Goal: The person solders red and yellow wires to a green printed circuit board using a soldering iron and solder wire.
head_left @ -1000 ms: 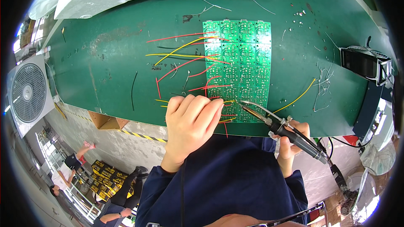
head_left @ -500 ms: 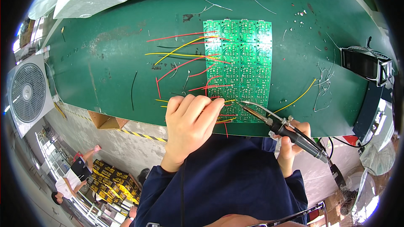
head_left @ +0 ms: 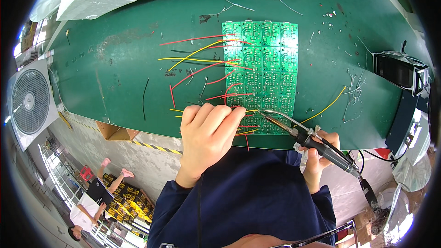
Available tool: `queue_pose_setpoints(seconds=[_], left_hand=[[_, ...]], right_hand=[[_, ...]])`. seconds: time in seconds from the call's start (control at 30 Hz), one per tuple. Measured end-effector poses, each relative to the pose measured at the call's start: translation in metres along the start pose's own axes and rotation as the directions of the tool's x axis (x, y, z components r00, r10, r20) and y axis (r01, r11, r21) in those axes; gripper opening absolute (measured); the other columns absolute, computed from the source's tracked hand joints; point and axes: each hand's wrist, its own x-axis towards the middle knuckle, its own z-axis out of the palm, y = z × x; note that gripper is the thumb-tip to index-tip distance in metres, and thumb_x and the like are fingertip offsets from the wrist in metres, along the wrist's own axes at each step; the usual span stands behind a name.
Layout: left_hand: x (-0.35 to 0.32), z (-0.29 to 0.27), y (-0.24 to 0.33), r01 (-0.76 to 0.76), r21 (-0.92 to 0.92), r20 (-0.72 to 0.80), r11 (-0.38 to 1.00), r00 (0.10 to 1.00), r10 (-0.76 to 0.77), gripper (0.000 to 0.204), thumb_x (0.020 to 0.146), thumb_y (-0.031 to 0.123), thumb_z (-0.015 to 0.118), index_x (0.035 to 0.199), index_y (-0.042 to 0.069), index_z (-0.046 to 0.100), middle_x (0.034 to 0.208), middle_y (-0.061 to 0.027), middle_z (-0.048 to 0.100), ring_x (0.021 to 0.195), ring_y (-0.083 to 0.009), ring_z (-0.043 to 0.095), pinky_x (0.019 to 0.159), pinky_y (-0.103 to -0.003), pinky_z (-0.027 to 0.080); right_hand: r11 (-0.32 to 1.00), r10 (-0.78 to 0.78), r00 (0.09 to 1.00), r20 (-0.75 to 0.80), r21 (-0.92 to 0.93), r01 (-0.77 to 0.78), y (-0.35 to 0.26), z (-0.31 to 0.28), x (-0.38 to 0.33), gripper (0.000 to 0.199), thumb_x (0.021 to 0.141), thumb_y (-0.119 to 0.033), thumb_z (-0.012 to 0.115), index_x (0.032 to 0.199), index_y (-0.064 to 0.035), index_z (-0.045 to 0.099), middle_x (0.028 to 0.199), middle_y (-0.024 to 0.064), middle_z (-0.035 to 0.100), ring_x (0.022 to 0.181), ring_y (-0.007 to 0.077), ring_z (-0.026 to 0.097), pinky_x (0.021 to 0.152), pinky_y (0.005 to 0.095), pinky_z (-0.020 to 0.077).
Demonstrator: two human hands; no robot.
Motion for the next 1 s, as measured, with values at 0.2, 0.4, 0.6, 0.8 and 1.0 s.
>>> queue_pose_setpoints(seconds=[0.2, 0.4, 0.6, 0.8, 1.0], left_hand=[[0.0005, -0.0004, -0.0004, -0.009, 0.012, 0.005, 1.000, 1.000, 0.009, 0.018, 0.057, 0.006, 0.064, 0.074, 0.009, 0.059, 0.061, 0.0020, 0.045, 0.052, -0.0133, 0.041, 0.056, -0.026, 0.027], [0.0000, 0.0007, -0.0009, -0.008, 0.029, 0.016, 1.000, 1.000, 0.007, 0.018, 0.057, 0.007, 0.063, 0.074, 0.010, 0.059, 0.061, 0.0026, 0.045, 0.053, -0.0129, 0.041, 0.056, -0.026, 0.027], [0.0002, 0.0004, -0.0004, -0.014, 0.046, 0.026, 0.999, 1.000, 0.013, 0.018, 0.057, 0.007, 0.063, 0.074, 0.010, 0.059, 0.061, 0.0028, 0.044, 0.053, -0.0128, 0.041, 0.056, -0.026, 0.027], [-0.0001, 0.0010, -0.0034, -0.048, 0.074, 0.001, 0.996, 0.999, 0.048, 0.022, 0.054, 0.007, 0.060, 0.076, 0.010, 0.058, 0.064, 0.0045, 0.044, 0.053, -0.0103, 0.040, 0.054, -0.025, 0.026], [0.0007, 0.0018, -0.0022, -0.044, 0.071, 0.002, 0.997, 0.999, 0.044, 0.021, 0.056, 0.006, 0.060, 0.077, 0.010, 0.058, 0.064, 0.0047, 0.043, 0.053, -0.0101, 0.040, 0.055, -0.024, 0.026]], right_hand=[[1.000, -0.013, 1.000, 0.010, 0.028, 0.012, 0.0004, -0.0005, 0.0016, 0.028, 0.070, -0.019, 0.060, 0.076, 0.0002, 0.041, 0.055, 0.0102, 0.054, 0.046, 0.0122, 0.054, 0.044, 0.0209, 0.0422], [0.998, 0.021, 1.000, 0.019, 0.067, -0.022, -0.0030, 0.0010, 0.0053, 0.029, 0.070, -0.017, 0.060, 0.078, 0.0015, 0.039, 0.058, 0.0134, 0.053, 0.047, 0.0129, 0.053, 0.043, 0.0209, 0.0414], [0.989, 0.067, 0.998, 0.017, 0.131, -0.069, -0.0036, 0.0015, 0.0057, 0.028, 0.070, -0.014, 0.059, 0.078, 0.0016, 0.038, 0.059, 0.0141, 0.053, 0.047, 0.0128, 0.052, 0.044, 0.0209, 0.0412], [0.990, 0.074, 0.997, 0.019, 0.122, -0.075, -0.0037, 0.0009, 0.0063, 0.028, 0.070, -0.014, 0.060, 0.077, 0.0015, 0.038, 0.058, 0.0135, 0.053, 0.047, 0.0126, 0.052, 0.044, 0.0207, 0.0411], [0.991, 0.074, 0.997, 0.012, 0.112, -0.075, -0.0042, 0.0010, 0.0067, 0.028, 0.070, -0.014, 0.060, 0.077, 0.0013, 0.038, 0.057, 0.0128, 0.053, 0.047, 0.0124, 0.051, 0.044, 0.0203, 0.0408]])
